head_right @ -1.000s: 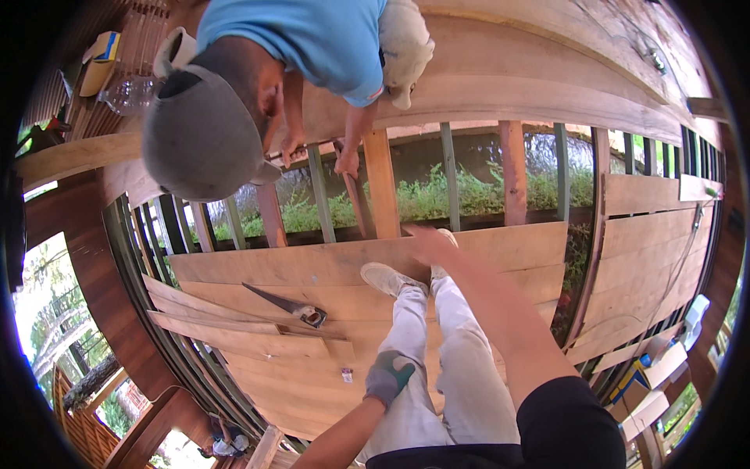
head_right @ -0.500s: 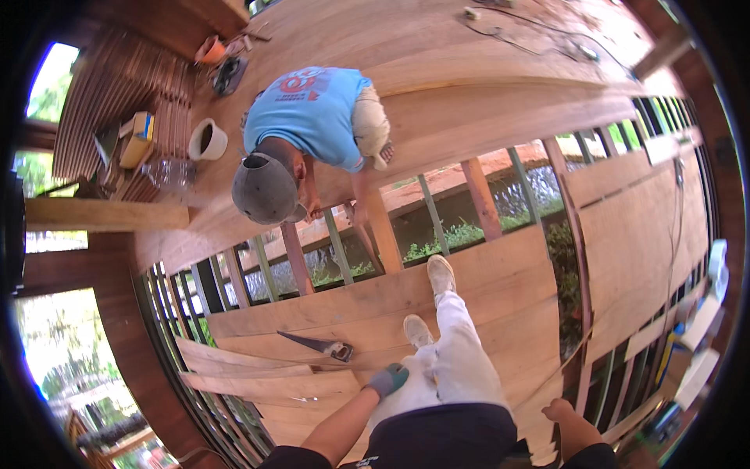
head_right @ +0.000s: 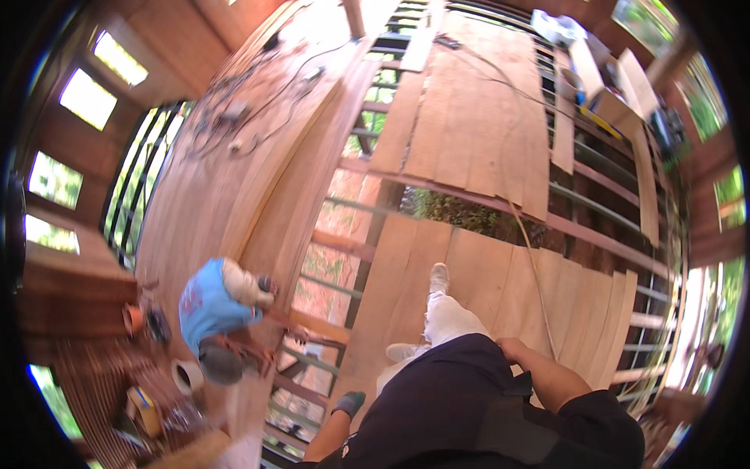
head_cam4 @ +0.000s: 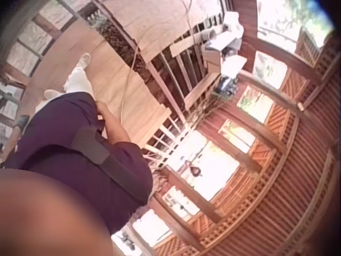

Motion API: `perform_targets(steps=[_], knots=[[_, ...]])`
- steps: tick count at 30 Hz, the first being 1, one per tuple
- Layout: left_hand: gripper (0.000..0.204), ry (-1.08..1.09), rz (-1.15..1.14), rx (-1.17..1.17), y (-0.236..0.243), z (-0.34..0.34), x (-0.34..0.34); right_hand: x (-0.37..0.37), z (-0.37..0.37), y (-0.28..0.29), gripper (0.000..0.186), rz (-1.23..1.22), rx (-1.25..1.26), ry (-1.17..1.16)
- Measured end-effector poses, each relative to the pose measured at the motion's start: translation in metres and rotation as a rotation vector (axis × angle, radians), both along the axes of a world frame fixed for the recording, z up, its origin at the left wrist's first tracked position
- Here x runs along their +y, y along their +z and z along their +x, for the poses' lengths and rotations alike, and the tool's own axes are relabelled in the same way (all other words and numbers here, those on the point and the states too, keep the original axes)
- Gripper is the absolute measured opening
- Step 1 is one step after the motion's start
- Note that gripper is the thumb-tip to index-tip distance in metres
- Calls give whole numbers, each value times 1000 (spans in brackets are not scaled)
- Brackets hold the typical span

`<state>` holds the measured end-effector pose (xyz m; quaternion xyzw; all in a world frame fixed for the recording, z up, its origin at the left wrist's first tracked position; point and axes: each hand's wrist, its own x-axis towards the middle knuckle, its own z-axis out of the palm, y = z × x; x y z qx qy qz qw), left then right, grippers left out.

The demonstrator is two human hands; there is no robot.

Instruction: The person installs wooden floor planks on a raised wooden structure. They apply glue to the edges of planks, position them on the joists, and secure them using a nail gun. The process is repeated for multiple planks across the floor area.

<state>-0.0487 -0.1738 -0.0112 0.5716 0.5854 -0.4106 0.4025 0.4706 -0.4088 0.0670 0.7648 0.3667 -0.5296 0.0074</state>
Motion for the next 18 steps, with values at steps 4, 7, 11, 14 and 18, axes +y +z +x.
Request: perform_targets(steps=[4, 7, 11, 14, 18], knots=[[55, -276, 25, -26, 5, 45, 93, -19, 23, -22, 51, -19, -29, -210], [53, -469, 138, -124, 10, 117, 168, -42, 49, -41, 44, 91, 74, -327], [45, -62, 236, -99, 26, 285, 228, -62, 127, -49, 37, -13, -10, -469], [45, -78, 298, -412, 43, 432, 249, -44, 221, -51, 39, 7, -98, -720], [41, -127, 235, -581, 39, 563, 274, -3, 325, -40, 37, 20, -102, -1040]])
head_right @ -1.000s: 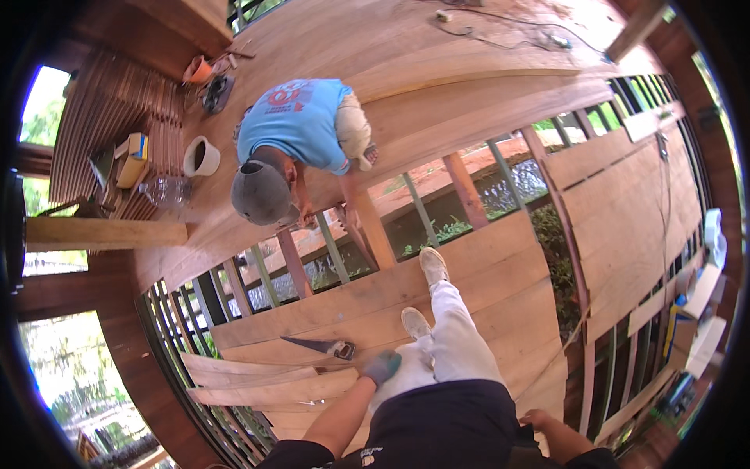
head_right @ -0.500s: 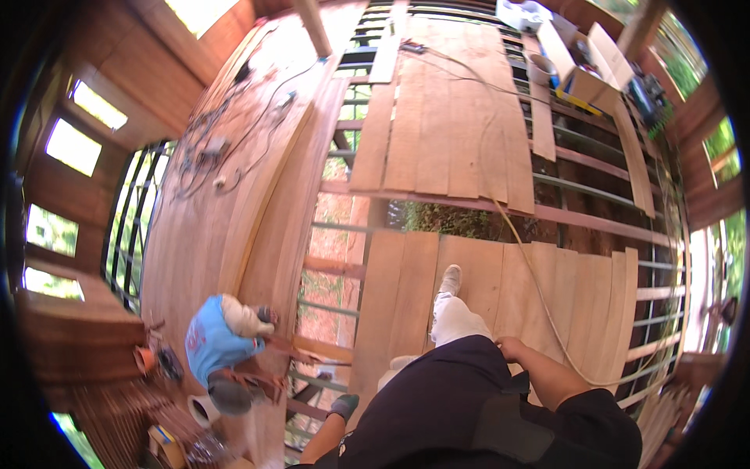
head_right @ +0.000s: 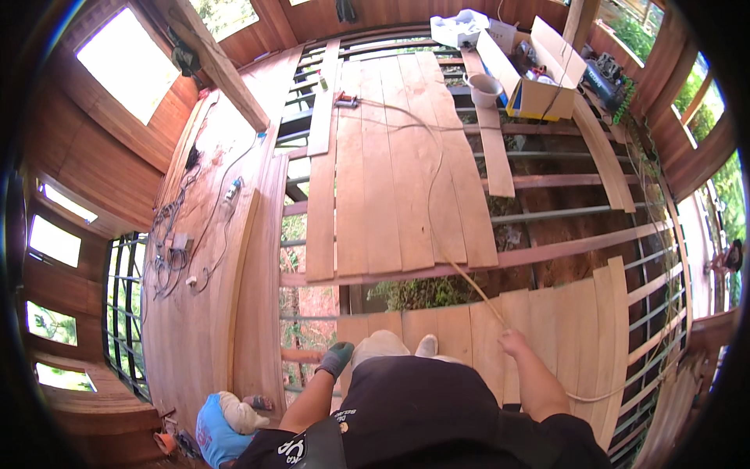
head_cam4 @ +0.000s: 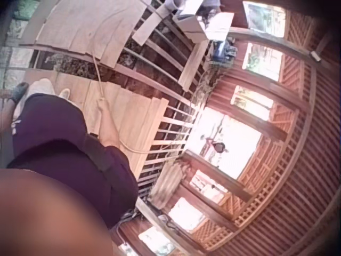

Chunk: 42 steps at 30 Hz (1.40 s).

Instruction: The person installs wooden floor planks on a raised wooden structure. They apply glue to the edges of planks, position them on the joists, and secure them using a nail gun. The process is repeated for multiple planks across the floor area.

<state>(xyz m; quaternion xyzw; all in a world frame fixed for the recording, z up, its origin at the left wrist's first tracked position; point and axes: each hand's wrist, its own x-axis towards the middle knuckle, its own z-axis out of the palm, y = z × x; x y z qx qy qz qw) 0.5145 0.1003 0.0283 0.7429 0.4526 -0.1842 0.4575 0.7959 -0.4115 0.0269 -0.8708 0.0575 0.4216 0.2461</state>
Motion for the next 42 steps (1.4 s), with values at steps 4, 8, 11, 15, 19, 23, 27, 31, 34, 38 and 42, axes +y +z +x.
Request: perform_targets(steps=[4, 8, 11, 15, 19, 23, 27, 31, 34, 38, 42], knots=[[41, -359, 144, 152, -38, 40, 48, 65, 77, 10, 37, 181, 33, -213], [57, -558, -52, 614, -78, 45, 110, 131, 166, 9, 39, 282, 84, -335], [57, -916, -63, 639, -101, 86, 181, 172, 234, 11, 27, 273, 36, -479], [45, -609, 212, 248, -98, 263, 296, 219, 307, 34, 22, 17, 155, -510], [34, -112, 308, -76, 1, 563, 399, 270, 357, 61, 16, 64, 170, -373], [44, 7, 99, -373, 137, 805, 400, 323, 437, 61, 19, 87, 156, -407], [50, -228, 17, -507, 181, 951, 392, 367, 553, 23, 21, 99, 114, -350], [54, -265, -26, -424, 113, 1046, 441, 399, 696, -19, 23, 187, -109, -19], [44, -176, 35, 23, 33, 1053, 491, 425, 829, -9, 24, 314, -605, 418], [43, -414, 48, 486, -43, 1010, 539, 493, 1058, 60, 24, 320, -128, -381], [58, -169, -88, 562, -61, 999, 561, 611, 1233, 130, 37, 407, -273, -293]])
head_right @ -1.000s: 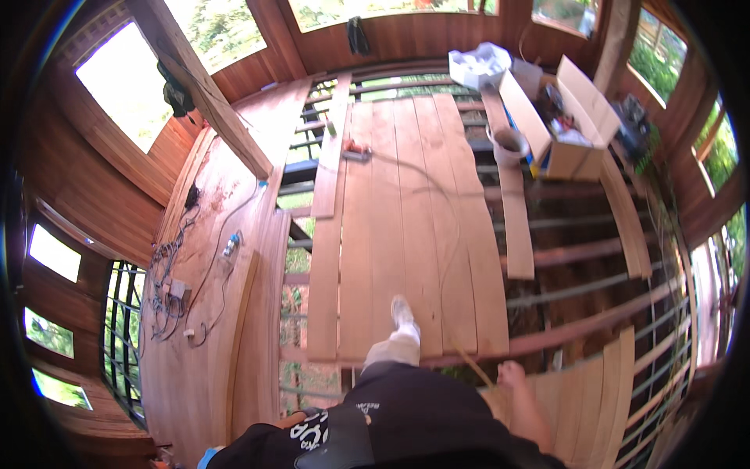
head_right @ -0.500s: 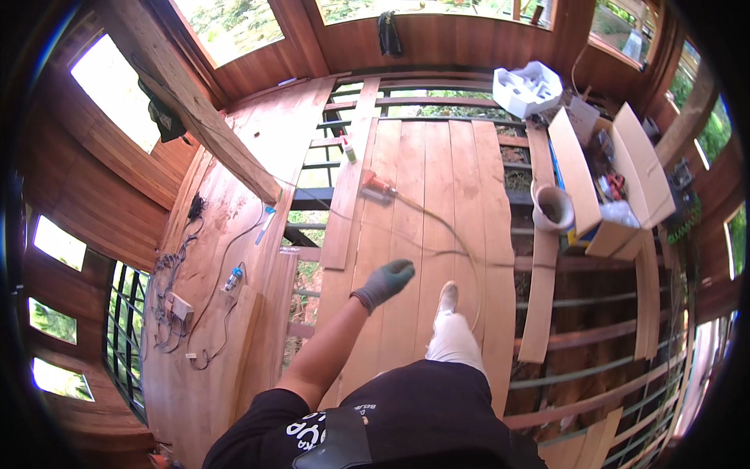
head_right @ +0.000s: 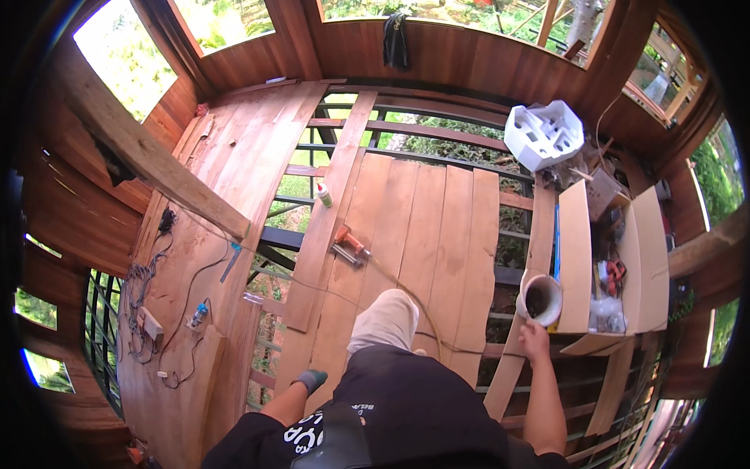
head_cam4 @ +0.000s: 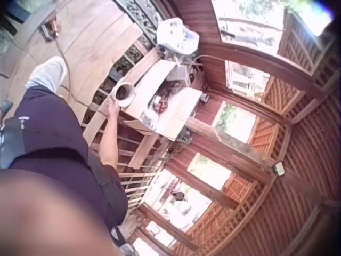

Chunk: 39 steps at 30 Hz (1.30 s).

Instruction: The person installs wooden floor planks on a raised wooden structure. They apply glue to the edges of planks, position them on the joists, and secure them using a nail gun. The process is repeated for multiple planks across the floor area.

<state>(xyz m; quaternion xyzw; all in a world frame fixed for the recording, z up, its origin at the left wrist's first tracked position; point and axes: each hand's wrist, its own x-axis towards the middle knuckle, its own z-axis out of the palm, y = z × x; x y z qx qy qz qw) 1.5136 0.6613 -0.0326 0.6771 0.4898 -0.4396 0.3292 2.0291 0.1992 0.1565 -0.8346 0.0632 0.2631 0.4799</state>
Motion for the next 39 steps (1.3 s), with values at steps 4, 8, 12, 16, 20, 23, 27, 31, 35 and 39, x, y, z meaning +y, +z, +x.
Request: perform_targets(steps=[4, 8, 12, 16, 20, 23, 27, 31, 35, 39], knots=[[57, 298, -166, 143, -12, 63, 26, 155, 122, 25, 36, 168, -150, 166], [60, 302, -339, 111, -18, 222, 113, 309, 216, 3, 41, 188, -144, 297], [40, -188, 384, -598, 62, 424, 260, 373, 282, -46, 47, -224, -102, 654], [41, 958, -24, -1095, 188, 561, 347, 364, 337, -75, 41, -407, 168, 464], [37, 1063, 85, -1254, 190, 598, 391, 357, 390, -61, 34, -739, 132, 787], [21, 1153, 230, -853, 103, 578, 386, 393, 468, -49, 42, -658, 427, 804], [44, 334, 176, -89, -4, 515, 293, 518, 629, -74, 41, -855, 54, 1399], [33, 1534, -175, 26, -28, 554, 196, 699, 786, -72, 24, -515, -726, 1460], [35, 1939, -190, -116, -10, 674, 182, 906, 848, -35, 33, -651, -534, 1194], [29, 1972, -45, -378, -27, 751, 231, 1060, 802, -18, 39, -493, -533, 1409]])
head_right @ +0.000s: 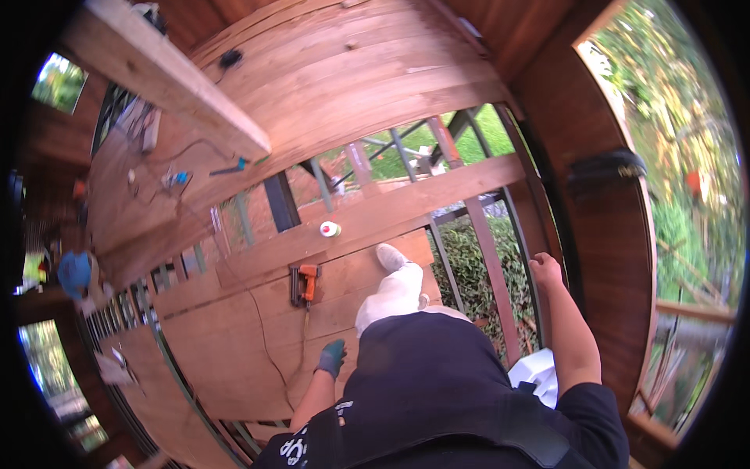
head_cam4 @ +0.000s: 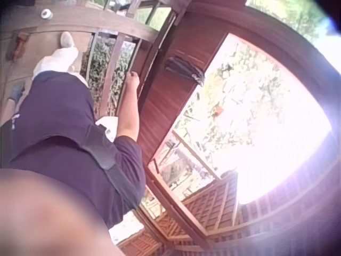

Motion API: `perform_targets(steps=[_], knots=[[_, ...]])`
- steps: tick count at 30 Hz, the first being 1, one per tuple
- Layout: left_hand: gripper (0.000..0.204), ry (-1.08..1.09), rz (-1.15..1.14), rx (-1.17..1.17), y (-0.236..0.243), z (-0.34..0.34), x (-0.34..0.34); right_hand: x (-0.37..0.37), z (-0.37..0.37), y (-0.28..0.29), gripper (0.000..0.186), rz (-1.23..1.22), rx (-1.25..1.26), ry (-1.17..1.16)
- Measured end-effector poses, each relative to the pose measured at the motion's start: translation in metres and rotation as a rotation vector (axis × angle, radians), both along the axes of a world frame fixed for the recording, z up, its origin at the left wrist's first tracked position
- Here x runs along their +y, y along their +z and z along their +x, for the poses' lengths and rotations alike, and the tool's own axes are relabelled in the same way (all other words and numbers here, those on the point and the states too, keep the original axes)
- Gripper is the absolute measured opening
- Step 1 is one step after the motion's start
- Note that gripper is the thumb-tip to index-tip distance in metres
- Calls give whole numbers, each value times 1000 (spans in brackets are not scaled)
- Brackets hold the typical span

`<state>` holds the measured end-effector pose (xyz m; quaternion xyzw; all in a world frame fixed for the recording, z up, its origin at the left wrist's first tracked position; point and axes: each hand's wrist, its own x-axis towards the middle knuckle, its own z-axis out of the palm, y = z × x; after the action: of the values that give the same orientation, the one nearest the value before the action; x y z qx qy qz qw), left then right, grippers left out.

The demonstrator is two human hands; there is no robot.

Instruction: The person installs wooden floor planks on a raised wooden structure. They apply glue to the edges of planks, position them on the joists, and secure them using a nail gun. The process is repeated for multiple planks across the floor area.

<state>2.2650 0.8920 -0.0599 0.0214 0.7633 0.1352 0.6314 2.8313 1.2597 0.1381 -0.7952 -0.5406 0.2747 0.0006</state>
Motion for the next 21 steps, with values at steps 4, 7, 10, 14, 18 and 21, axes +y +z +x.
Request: perform_targets(steps=[4, 7, 10, 14, 18, 21], knots=[[22, -36, 49, 197, -43, 37, 56, 69, -73, -19, 43, -206, 303, 89], [32, -53, 113, 209, -55, 47, 106, 89, -96, -46, 45, -217, 179, 514], [20, -731, 761, 925, -18, 63, 149, 97, -88, -78, 40, -216, -157, 863], [40, -228, 519, 548, 58, 122, 245, 123, -59, -114, 35, -370, -324, 1310], [40, -760, 293, 442, 109, 186, 295, 143, -99, -143, 34, -464, -218, 1402], [33, -731, 199, 481, 123, 224, 299, 145, -160, -141, 33, -499, -111, 1483]])
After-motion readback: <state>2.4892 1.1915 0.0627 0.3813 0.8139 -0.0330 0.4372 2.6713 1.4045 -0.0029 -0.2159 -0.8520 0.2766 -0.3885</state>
